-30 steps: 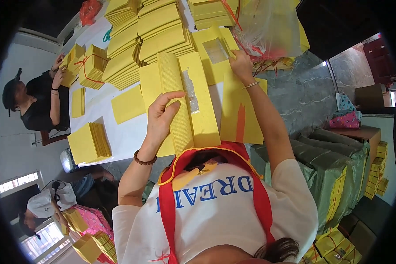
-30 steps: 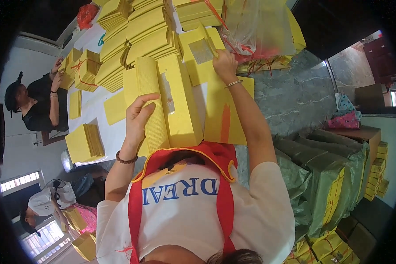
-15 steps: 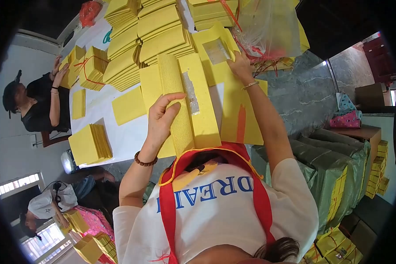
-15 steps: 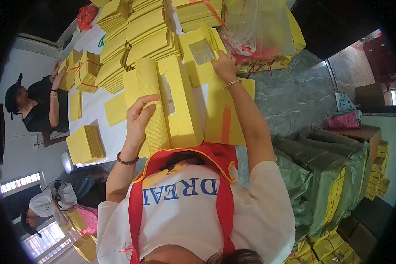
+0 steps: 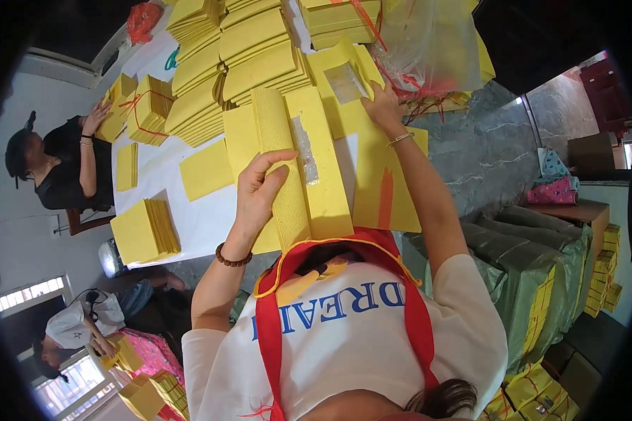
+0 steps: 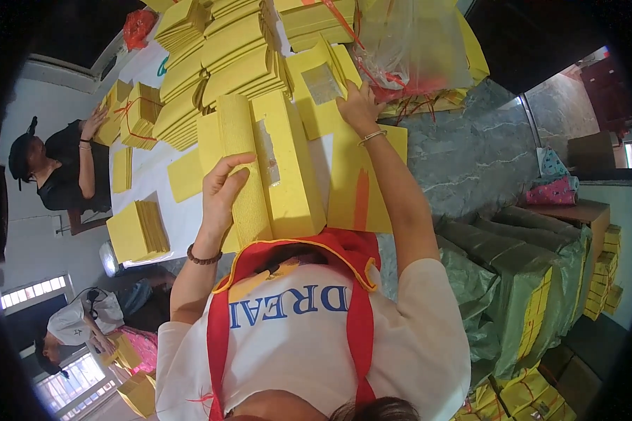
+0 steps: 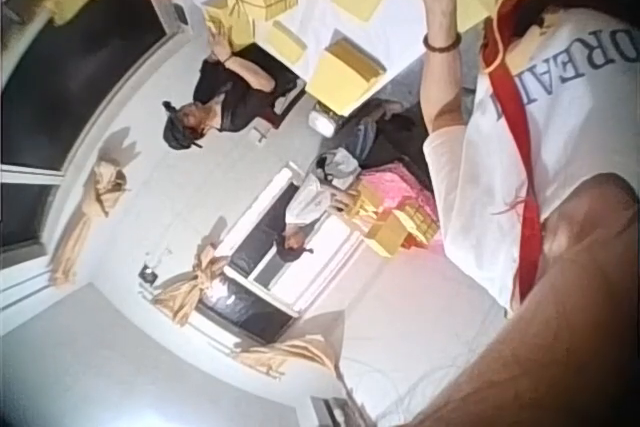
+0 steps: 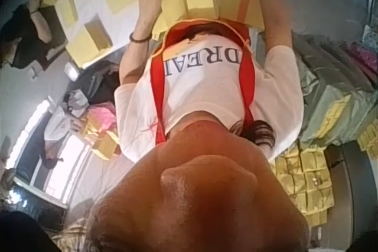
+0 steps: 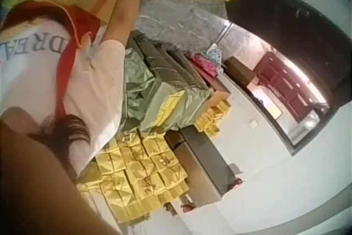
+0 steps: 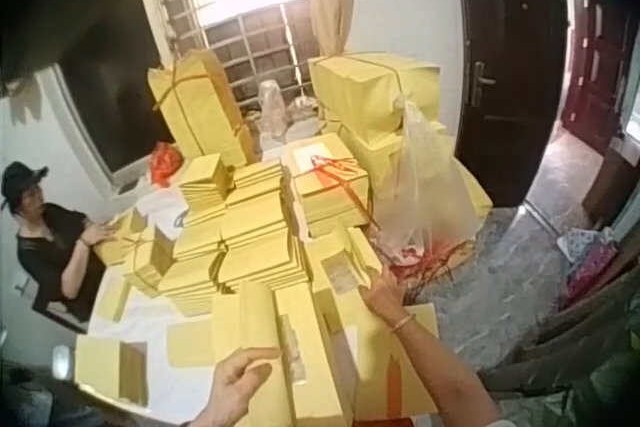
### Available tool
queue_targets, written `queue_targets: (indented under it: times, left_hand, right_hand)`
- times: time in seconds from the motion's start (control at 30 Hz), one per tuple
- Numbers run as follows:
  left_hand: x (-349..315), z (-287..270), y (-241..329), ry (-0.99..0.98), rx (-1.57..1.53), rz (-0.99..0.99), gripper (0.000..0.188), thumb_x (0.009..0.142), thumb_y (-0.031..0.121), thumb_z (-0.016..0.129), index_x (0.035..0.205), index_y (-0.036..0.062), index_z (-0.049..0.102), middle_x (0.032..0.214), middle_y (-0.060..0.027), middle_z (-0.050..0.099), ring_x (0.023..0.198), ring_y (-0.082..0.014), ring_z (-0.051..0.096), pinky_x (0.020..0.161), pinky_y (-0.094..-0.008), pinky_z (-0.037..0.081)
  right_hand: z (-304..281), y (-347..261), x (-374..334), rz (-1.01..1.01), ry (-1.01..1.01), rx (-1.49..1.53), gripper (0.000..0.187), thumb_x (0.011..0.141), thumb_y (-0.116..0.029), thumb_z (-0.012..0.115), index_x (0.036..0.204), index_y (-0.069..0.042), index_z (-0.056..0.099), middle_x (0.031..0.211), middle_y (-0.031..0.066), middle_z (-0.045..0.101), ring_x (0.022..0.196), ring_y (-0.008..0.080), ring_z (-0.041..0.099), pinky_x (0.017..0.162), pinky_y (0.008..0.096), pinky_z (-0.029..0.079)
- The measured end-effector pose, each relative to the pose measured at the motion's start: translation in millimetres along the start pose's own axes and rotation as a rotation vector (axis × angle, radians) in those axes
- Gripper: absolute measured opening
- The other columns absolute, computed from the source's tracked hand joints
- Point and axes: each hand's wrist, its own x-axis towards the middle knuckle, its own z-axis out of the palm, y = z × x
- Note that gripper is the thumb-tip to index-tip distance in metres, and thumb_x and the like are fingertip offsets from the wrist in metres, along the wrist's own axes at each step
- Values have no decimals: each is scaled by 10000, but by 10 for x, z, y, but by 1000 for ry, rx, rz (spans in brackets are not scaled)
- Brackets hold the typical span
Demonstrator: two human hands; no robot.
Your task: Organizing and bundling stacks of joss paper using red ribbon at a packaging station.
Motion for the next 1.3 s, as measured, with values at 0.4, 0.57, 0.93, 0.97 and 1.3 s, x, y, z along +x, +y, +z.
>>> queue_targets:
  times: [0.4, 0.57, 0.93, 0.97, 1.3]
  left_hand:
    - [-3, -3, -4, 9, 18, 1, 211, 799, 30, 500, 981, 38, 606, 805, 13, 509, 693, -50, 414, 633, -181, 332]
    - [-4, 2, -15, 5, -3, -1, 209, 801, 26, 498, 980, 37, 606, 804, 14, 509, 690, -47, 412, 627, -178, 331]
    - [1, -9, -31, 8, -4, 29, 213, 802, 20, 495, 986, 34, 601, 834, 17, 521, 696, -45, 422, 634, -178, 339]
    - [5, -11, -42, 7, -3, 29, 213, 802, 20, 495, 986, 34, 601, 834, 17, 521, 696, -45, 422, 634, -178, 339]
    - [-8, -3, 2, 2, -8, -1, 219, 802, 19, 491, 992, 33, 599, 834, 18, 518, 692, -40, 417, 633, -176, 335]
  right_hand:
    - [-58, -76, -68, -16, 17, -8, 512, 737, -352, 567, 1210, -185, 463, 1335, 133, 297, 1229, 306, 304, 896, 678, 211]
    - [-7, -49, -116, -93, 128, -74, 488, 729, -337, 581, 1185, -192, 487, 1318, 131, 319, 1224, 297, 309, 888, 681, 221]
    - [46, -67, -165, -299, 335, -88, 397, 717, -244, 598, 1097, -138, 548, 1198, 97, 451, 1029, 276, 481, 840, 575, 316]
    - [48, -51, -154, -330, 376, -73, 386, 712, -232, 599, 1081, -128, 555, 1160, 89, 472, 982, 270, 498, 834, 549, 323]
    - [-29, -177, -281, -350, 359, -187, 375, 725, -226, 588, 1077, -102, 556, 1192, 39, 473, 1003, 234, 486, 859, 541, 306]
